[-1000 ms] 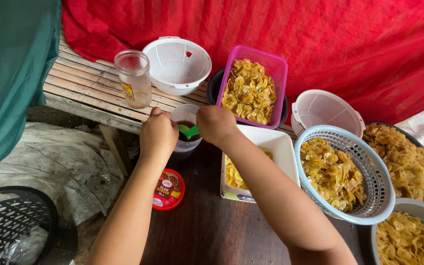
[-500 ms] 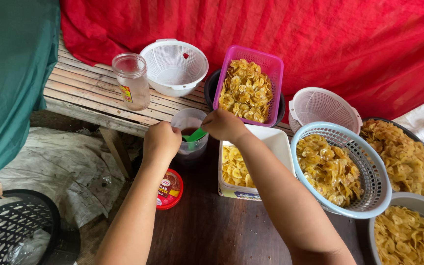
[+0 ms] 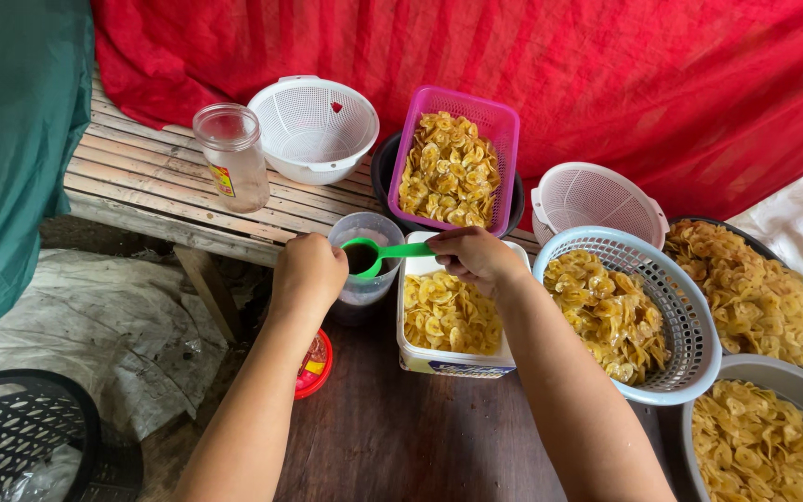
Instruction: The person scoops a dark liquid from a plastic cup using a green measuring spoon and pours it over yellow chips in a white container. They then shake the container to mix the contents and pour the chips into a blue colander. The person repeats this process by adding more chips and liquid to the container and shaking it again.
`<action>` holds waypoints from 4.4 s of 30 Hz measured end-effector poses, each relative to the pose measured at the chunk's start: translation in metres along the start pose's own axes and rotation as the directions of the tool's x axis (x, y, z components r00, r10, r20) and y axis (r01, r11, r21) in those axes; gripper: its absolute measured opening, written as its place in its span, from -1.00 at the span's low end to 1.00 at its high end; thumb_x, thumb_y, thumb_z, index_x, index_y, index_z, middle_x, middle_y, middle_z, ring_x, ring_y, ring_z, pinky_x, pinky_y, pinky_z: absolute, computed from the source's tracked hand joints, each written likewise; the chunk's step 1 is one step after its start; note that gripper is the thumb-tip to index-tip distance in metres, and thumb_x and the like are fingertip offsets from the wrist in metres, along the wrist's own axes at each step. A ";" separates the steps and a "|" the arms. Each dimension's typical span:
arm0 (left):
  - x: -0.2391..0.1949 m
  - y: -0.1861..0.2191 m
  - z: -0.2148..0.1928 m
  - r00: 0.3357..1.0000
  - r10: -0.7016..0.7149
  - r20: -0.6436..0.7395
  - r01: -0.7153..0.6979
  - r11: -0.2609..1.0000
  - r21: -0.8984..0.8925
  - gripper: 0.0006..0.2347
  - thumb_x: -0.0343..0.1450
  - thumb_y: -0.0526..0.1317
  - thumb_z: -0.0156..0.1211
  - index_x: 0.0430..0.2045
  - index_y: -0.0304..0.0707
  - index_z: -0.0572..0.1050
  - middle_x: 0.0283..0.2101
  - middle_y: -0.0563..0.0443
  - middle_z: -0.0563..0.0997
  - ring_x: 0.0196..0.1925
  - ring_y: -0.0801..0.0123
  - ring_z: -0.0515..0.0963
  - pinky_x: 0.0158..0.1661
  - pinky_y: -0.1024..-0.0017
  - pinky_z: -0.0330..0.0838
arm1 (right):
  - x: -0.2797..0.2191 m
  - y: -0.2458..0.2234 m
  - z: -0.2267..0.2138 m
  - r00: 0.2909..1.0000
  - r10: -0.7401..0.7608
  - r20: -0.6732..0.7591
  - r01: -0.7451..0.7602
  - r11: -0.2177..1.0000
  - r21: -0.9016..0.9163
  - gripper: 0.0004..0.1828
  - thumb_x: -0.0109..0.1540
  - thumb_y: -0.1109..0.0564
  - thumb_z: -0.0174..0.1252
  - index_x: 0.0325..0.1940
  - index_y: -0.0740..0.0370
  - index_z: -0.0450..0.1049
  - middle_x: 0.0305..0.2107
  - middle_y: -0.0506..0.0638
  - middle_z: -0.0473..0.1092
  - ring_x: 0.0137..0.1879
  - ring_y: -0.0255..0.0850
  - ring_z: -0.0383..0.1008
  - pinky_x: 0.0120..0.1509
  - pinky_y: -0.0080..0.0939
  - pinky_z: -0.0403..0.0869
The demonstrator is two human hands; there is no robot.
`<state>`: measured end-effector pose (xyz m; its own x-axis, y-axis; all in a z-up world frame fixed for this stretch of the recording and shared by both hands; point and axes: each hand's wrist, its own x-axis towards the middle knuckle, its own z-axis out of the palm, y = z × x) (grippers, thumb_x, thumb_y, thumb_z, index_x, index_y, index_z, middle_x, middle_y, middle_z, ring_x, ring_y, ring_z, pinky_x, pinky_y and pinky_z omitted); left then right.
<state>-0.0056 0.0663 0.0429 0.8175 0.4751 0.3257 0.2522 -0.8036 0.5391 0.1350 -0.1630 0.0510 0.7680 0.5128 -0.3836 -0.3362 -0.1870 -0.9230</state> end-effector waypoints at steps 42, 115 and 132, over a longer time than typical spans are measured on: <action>-0.012 0.018 -0.005 0.999 0.032 -0.008 -0.032 0.999 -0.010 -0.78 0.37 -0.24 0.15 -0.59 -0.46 0.61 -0.49 -0.44 0.59 -0.36 -0.23 0.63 -0.27 0.04 0.54 | -0.071 -0.017 0.016 0.562 -0.818 0.125 0.630 0.326 -0.705 -0.81 0.30 0.16 0.19 -0.03 0.21 0.59 -0.27 0.06 0.58 -0.19 -0.15 0.56 -0.11 -0.16 0.50; -0.013 0.015 -0.009 1.000 -0.003 0.019 0.004 0.998 -0.059 -0.78 0.38 -0.22 0.12 -0.56 -0.43 0.63 -0.45 -0.42 0.60 -0.31 -0.23 0.63 -0.21 0.03 0.53 | -0.055 -0.006 0.089 0.708 -0.692 0.144 0.423 0.252 -0.871 -0.85 0.22 0.03 0.21 -0.21 0.05 0.64 -0.30 0.10 0.55 -0.21 0.12 0.54 -0.15 0.02 0.46; -0.006 -0.008 0.000 0.998 -0.029 0.048 0.032 0.998 -0.052 -0.75 0.38 -0.21 0.08 -0.54 -0.45 0.62 -0.40 -0.42 0.61 -0.26 -0.24 0.62 -0.15 0.01 0.51 | -0.035 0.006 -0.026 0.982 -0.137 -0.132 0.160 0.970 0.184 -0.89 0.28 0.14 0.19 -0.30 0.21 0.47 -0.64 -0.20 0.20 -0.62 -0.43 -0.02 -0.59 -0.35 -0.10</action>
<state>-0.0123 0.0696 0.0363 0.8335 0.4807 0.2724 0.2507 -0.7684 0.5888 0.1206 -0.2040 0.0584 0.8720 0.4183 -0.2543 -0.3037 0.0549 -0.9512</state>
